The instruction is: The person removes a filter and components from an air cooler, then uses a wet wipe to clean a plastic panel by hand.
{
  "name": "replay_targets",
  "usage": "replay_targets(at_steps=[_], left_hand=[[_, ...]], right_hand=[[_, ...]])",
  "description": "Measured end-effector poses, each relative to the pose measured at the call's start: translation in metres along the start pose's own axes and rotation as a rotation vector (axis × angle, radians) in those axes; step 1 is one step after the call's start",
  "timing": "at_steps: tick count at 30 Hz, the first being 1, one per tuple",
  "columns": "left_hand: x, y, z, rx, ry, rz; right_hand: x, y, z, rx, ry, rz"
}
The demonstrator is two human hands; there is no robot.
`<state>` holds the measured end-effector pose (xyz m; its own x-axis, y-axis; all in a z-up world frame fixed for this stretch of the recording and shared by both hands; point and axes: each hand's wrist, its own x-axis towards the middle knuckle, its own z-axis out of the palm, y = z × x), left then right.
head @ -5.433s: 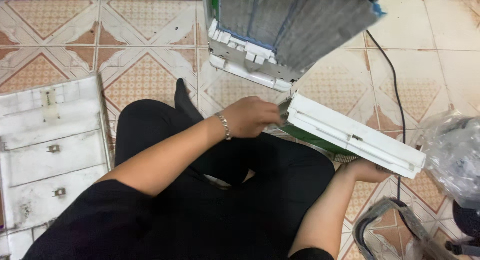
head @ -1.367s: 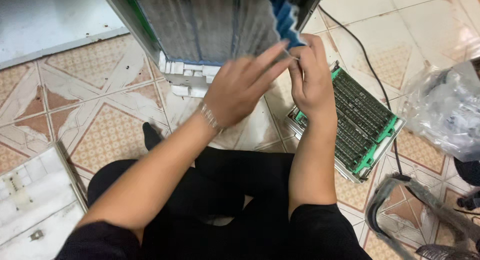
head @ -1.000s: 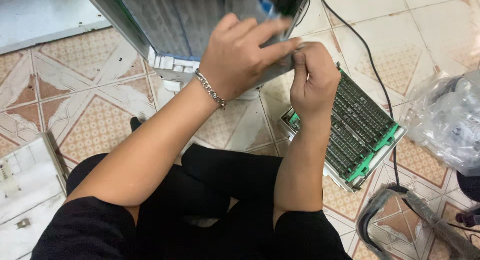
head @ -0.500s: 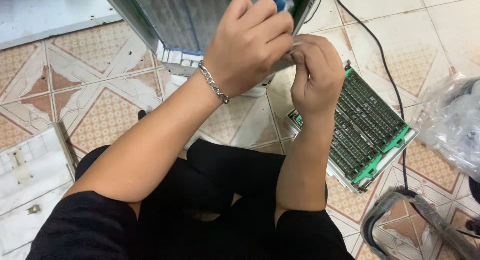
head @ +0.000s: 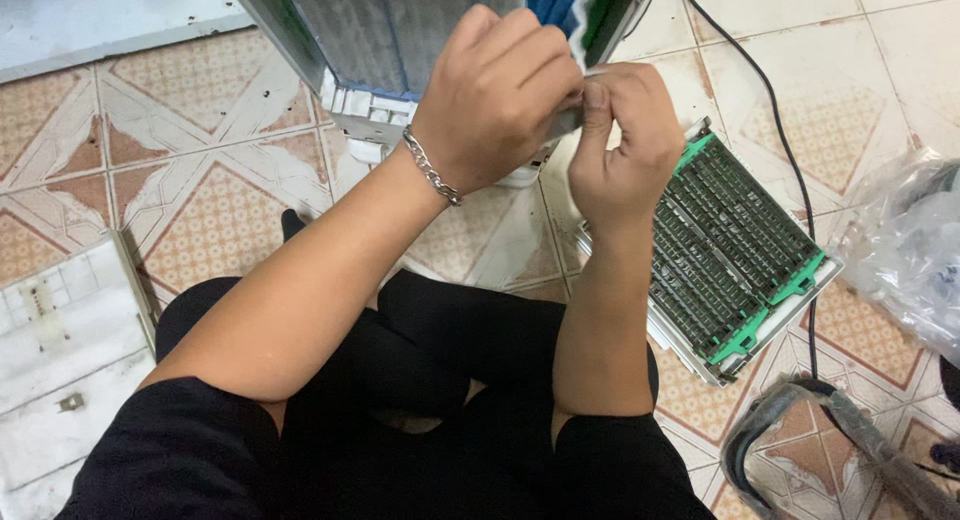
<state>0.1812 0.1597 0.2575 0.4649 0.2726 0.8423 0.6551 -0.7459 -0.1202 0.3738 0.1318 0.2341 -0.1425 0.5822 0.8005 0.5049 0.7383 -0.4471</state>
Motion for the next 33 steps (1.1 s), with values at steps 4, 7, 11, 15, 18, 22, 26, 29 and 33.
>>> replay_targets(at_steps=[4, 7, 11, 15, 18, 22, 26, 29, 33], left_hand=[[-0.038, 0.0, -0.024, -0.256, -0.26, -0.233], [-0.092, 0.009, -0.047, -0.208, -0.267, -0.327], [-0.14, 0.022, -0.041, -0.422, -0.31, -0.549], [-0.119, 0.027, -0.016, -0.654, -0.284, -0.937], [-0.112, 0.017, 0.012, -0.68, -0.065, -1.107], [-0.119, 0.003, 0.032, -0.684, 0.061, -1.16], [-0.136, -0.031, 0.031, -0.551, 0.047, -1.234], [-0.139, -0.077, 0.018, -0.468, 0.202, -1.272], [-0.133, -0.134, -0.003, -0.328, 0.246, -1.115]], right_hand=[[0.0, 0.011, -0.014, 0.062, -0.086, -0.018], [-0.007, 0.012, -0.007, 0.078, -0.02, 0.058], [-0.026, -0.005, 0.048, 0.46, 0.001, 0.237], [-0.034, -0.024, 0.082, 0.43, -0.134, 0.251], [-0.036, -0.023, 0.089, 0.391, -0.154, 0.204], [-0.029, -0.022, 0.083, 0.294, -0.06, 0.182], [-0.03, -0.006, 0.079, 0.189, 0.013, 0.171], [-0.042, 0.012, 0.084, 0.176, -0.044, 0.401], [-0.049, 0.029, 0.093, 0.236, -0.126, 0.574]])
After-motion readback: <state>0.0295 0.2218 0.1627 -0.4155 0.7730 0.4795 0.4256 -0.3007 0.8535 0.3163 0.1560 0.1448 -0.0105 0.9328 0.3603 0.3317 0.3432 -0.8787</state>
